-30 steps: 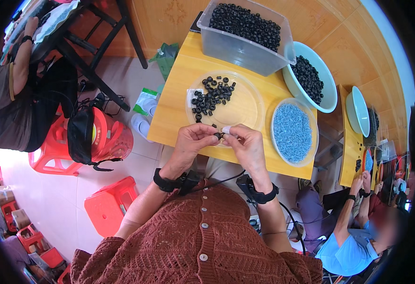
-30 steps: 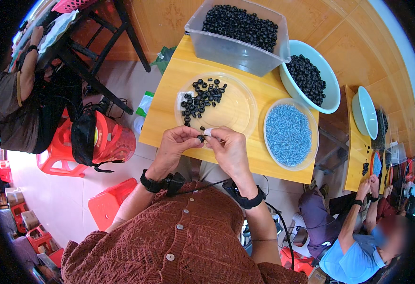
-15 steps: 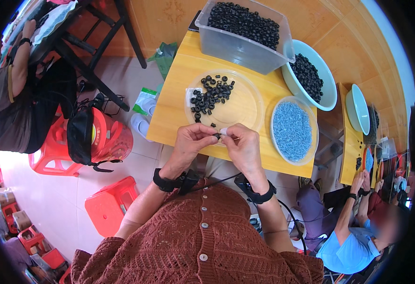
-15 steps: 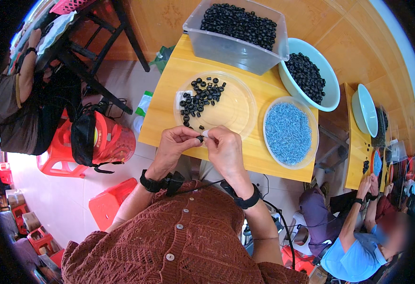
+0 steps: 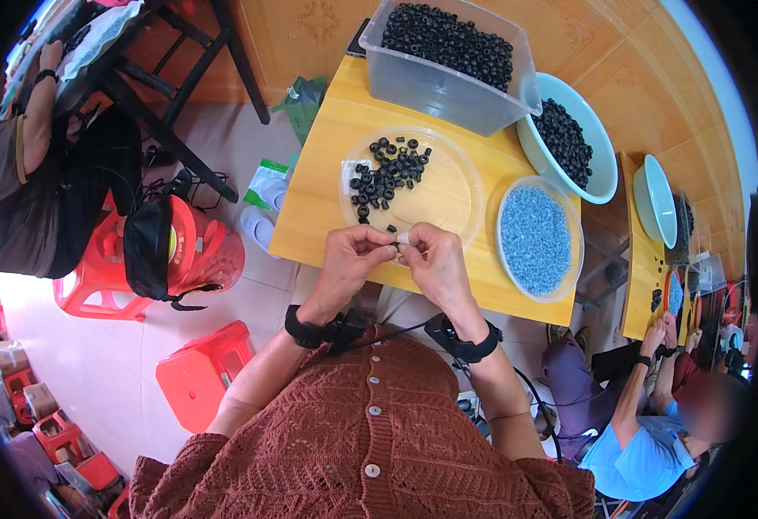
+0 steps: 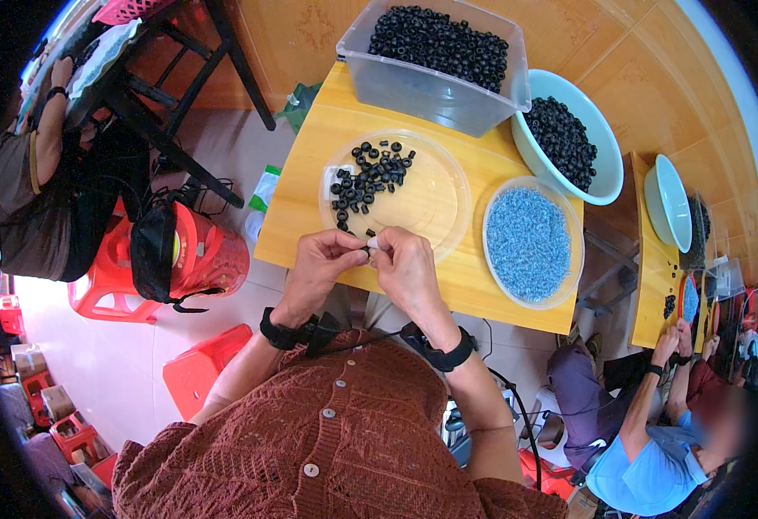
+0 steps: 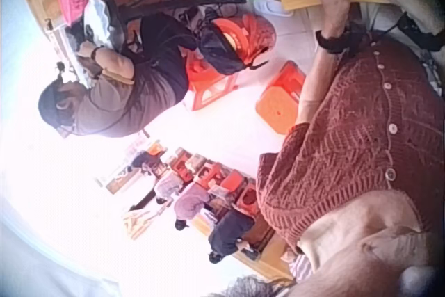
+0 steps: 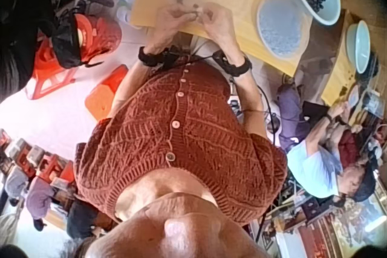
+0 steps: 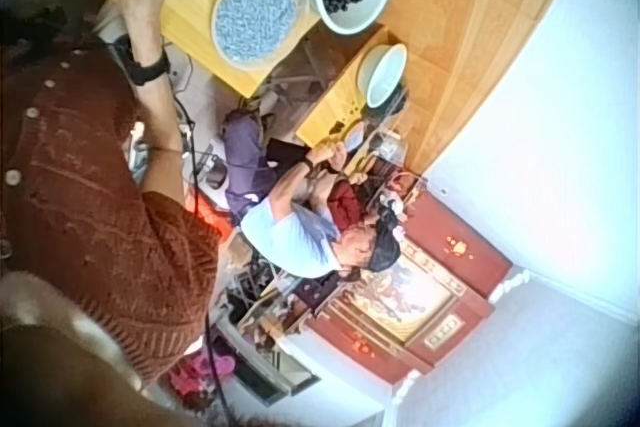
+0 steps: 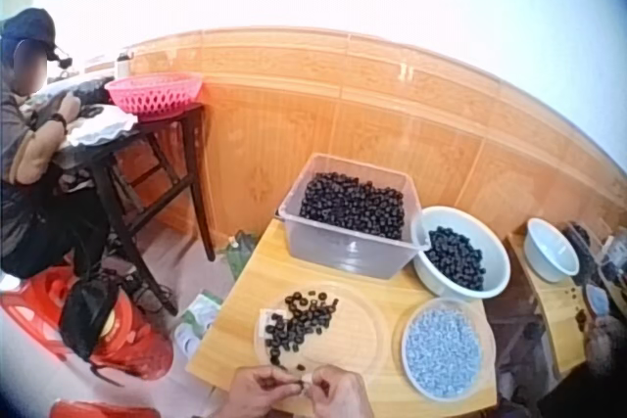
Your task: Assembling black plastic rings with small white components in a workshop environment.
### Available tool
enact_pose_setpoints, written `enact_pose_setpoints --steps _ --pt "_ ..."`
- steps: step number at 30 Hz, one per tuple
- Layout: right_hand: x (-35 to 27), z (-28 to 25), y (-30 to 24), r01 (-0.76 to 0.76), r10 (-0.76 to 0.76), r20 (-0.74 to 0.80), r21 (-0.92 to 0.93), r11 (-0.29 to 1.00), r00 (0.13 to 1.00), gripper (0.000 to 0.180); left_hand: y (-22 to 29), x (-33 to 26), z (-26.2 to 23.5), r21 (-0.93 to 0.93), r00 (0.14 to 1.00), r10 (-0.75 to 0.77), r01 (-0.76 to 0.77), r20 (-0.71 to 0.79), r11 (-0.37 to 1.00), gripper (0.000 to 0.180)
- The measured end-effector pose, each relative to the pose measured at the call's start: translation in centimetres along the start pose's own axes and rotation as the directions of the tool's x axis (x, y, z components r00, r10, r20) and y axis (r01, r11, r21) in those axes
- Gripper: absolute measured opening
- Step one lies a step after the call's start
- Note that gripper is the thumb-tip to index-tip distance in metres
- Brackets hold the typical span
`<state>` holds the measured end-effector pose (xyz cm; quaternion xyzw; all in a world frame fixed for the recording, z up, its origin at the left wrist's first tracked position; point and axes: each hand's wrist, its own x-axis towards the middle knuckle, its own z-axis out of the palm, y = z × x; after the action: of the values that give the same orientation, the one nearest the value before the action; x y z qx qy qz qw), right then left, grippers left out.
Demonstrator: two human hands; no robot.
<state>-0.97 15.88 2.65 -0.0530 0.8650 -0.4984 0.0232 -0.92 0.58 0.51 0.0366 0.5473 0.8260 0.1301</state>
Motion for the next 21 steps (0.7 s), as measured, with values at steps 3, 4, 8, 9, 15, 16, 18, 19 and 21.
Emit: enact_pose_setpoints --steps 3,4,8,9,15,16,18,19,21 --pt "-0.1 0.3 -0.6 0.05 -0.052 -0.054 -0.038 0.998 0.997 0.005 -0.5 0.1 0.1 0.006 0.999 0.028 -0.028 -0.035 1.0 0.009" --pt "-0.2 0.3 -1.1 0.052 -0.053 -0.052 -0.035 0.998 0.997 0.005 -0.7 0.2 0.2 0.014 0.997 0.039 -0.038 -0.062 0.999 0.009" --pt "-0.6 0.4 -1.8 0.17 -0.206 -0.135 -0.235 0.957 0.969 0.017 -0.2 0.4 1.0 0.066 0.992 0.073 -0.067 -0.104 0.996 0.009" --pt "-0.6 0.5 -1.6 0.213 -0.256 -0.144 -0.26 0.942 0.956 0.023 -0.3 0.5 0.9 0.089 0.991 0.069 -0.059 -0.114 0.994 0.009" --pt "-0.8 0.9 -1.9 0.253 -0.274 -0.117 -0.169 0.953 0.955 0.036 -0.4 0.3 1.0 0.116 0.986 0.047 -0.028 -0.158 0.993 0.007" --pt "-0.8 1.0 -1.8 0.252 -0.273 -0.118 -0.168 0.953 0.955 0.036 -0.4 0.2 1.0 0.119 0.985 0.038 -0.018 -0.171 0.993 0.006" --pt "-0.7 1.2 -1.7 0.292 -0.334 -0.14 -0.254 0.922 0.932 0.035 -0.5 0.2 1.1 0.133 0.982 0.038 -0.013 -0.186 0.991 0.006" --pt "-0.7 1.3 -1.6 0.293 -0.335 -0.14 -0.254 0.922 0.932 0.035 -0.6 0.3 1.1 0.148 0.979 0.037 -0.007 -0.202 0.989 0.005" --pt "-0.7 1.3 -1.4 0.312 -0.361 -0.124 -0.3 0.901 0.924 0.033 -0.8 0.3 1.0 0.159 0.977 0.034 -0.001 -0.209 0.987 0.006"
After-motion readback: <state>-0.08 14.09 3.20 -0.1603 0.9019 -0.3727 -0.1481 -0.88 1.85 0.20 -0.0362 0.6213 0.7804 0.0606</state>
